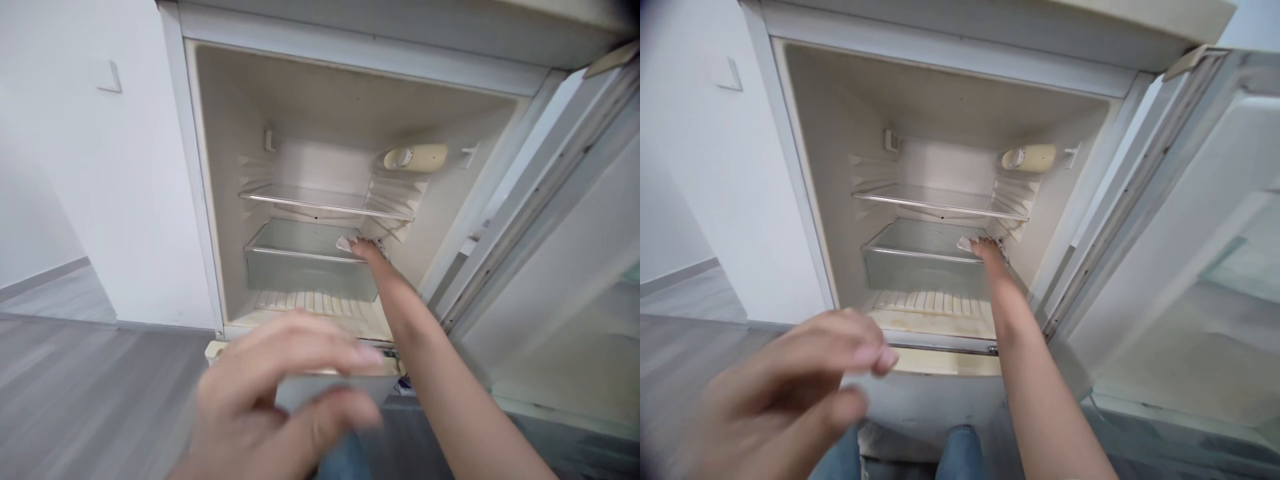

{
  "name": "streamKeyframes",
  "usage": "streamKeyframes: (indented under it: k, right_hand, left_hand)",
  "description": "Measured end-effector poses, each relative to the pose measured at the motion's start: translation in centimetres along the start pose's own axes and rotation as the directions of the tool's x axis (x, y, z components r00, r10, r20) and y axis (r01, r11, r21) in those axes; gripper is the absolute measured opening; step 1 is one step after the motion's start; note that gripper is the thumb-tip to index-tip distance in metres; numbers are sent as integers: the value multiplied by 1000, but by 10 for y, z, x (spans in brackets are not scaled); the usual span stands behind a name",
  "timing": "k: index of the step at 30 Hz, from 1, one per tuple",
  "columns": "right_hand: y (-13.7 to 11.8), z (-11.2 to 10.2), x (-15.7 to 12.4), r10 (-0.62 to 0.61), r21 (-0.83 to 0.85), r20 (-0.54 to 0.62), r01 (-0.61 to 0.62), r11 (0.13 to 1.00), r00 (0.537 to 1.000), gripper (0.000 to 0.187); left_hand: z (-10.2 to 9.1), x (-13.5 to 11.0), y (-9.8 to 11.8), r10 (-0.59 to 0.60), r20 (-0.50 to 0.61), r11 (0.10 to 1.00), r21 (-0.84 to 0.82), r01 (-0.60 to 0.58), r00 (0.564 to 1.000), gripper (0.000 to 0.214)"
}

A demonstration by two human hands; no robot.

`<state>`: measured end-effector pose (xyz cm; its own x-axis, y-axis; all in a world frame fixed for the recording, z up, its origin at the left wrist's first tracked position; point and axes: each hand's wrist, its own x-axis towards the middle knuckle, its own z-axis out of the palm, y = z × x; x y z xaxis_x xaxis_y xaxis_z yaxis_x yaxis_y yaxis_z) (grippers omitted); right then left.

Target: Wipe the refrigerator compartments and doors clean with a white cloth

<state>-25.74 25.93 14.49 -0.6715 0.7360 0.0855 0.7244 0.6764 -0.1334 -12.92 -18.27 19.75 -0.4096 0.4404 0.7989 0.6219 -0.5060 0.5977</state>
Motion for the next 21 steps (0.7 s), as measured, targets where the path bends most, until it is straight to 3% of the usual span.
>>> streamKeyframes:
  k: [4,7,11,15,18,20,21]
  right_hand:
    - [2,3,0,-15,9,-14,15,1000,1000,59]
    - [2,4,-2,-12,15,-22,12,1000,1000,59]
    - [1,1,-7,4,21,-32,-3,1000,999,63]
    - [-1,-2,-13,11,29,-29,-10,1000,1000,64]
    - [-1,-4,-16,3,29,-28,-3,1000,1000,62]
    - [-1,-5,-18,-2,29,-27,3,1000,1000,61]
    - [-1,-5,-18,-2,29,-26,3,1000,1000,60]
  left_hand:
    - [13,3,-24,-208,-61,978,8,209,976,17]
    - [13,-2,-41,-296,-50,955,-27,295,954,12]
    - [14,-9,-55,-456,-57,889,-61,453,888,15]
    - [15,-32,-88,-683,11,716,-190,672,731,25]
    - [6,-80,-135,-804,48,573,-203,794,592,35]
    - [-8,-126,-167,-867,24,498,-25,867,499,42]
    - [-17,-151,-180,-875,-17,476,159,865,484,44]
